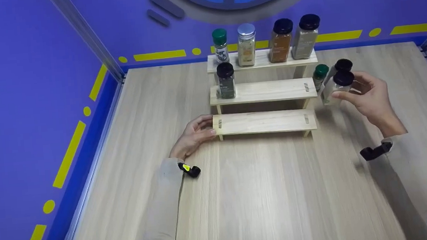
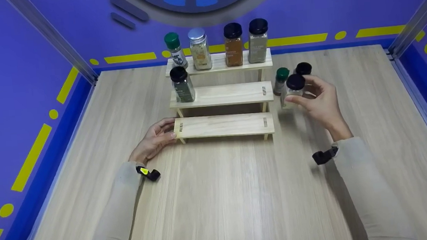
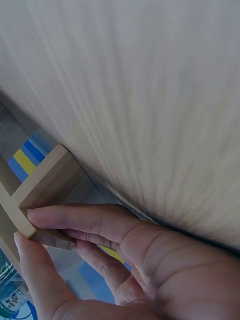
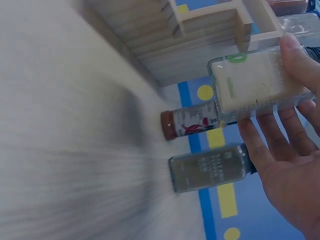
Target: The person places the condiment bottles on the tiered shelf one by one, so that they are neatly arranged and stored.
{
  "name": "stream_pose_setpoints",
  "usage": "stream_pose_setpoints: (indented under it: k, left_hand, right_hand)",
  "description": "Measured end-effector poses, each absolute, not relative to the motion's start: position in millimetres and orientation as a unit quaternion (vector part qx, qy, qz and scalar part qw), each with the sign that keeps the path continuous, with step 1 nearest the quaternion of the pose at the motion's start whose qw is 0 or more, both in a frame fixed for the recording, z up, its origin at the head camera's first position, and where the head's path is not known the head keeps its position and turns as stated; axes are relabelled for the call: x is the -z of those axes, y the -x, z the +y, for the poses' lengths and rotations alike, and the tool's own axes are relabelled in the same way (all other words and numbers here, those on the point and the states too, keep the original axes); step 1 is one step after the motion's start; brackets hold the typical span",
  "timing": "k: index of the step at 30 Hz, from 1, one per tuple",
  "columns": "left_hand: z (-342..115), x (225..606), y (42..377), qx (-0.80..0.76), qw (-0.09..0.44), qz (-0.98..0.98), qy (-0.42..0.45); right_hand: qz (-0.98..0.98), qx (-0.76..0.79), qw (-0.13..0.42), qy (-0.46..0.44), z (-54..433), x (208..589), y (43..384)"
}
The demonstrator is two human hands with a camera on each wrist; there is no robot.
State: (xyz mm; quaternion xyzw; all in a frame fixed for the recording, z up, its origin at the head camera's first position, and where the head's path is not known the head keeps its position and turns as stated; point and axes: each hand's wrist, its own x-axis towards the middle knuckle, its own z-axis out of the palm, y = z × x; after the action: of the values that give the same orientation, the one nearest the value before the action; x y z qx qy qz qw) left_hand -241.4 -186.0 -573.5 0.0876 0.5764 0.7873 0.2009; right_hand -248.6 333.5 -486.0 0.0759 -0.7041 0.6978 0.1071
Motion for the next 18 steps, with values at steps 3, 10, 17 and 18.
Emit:
stream_pose_setpoints:
  k: [3, 10, 17, 18]
  left_hand:
    - [-186.5, 573.2, 241.6, -0.784, 0.202, 0.580, -0.090]
    - [-186.9, 573.1, 241.7, -0.785, 0.203, 0.578, -0.089]
    - [-187.0, 573.2, 242.0, -0.786, 0.203, 0.577, -0.089]
    - [-186.7, 573.0, 242.2, -0.786, 0.204, 0.576, -0.088]
  right_hand:
    - [-0.711, -0.690, 0.118, -0.073, 329.1, 476.9, 248.5]
    - [-0.715, -0.680, 0.145, -0.071, 319.1, 455.7, 247.8]
    - [-0.696, -0.692, 0.165, -0.100, 307.0, 439.2, 248.1]
    - [-0.688, -0.699, 0.164, -0.109, 305.5, 437.4, 248.2]
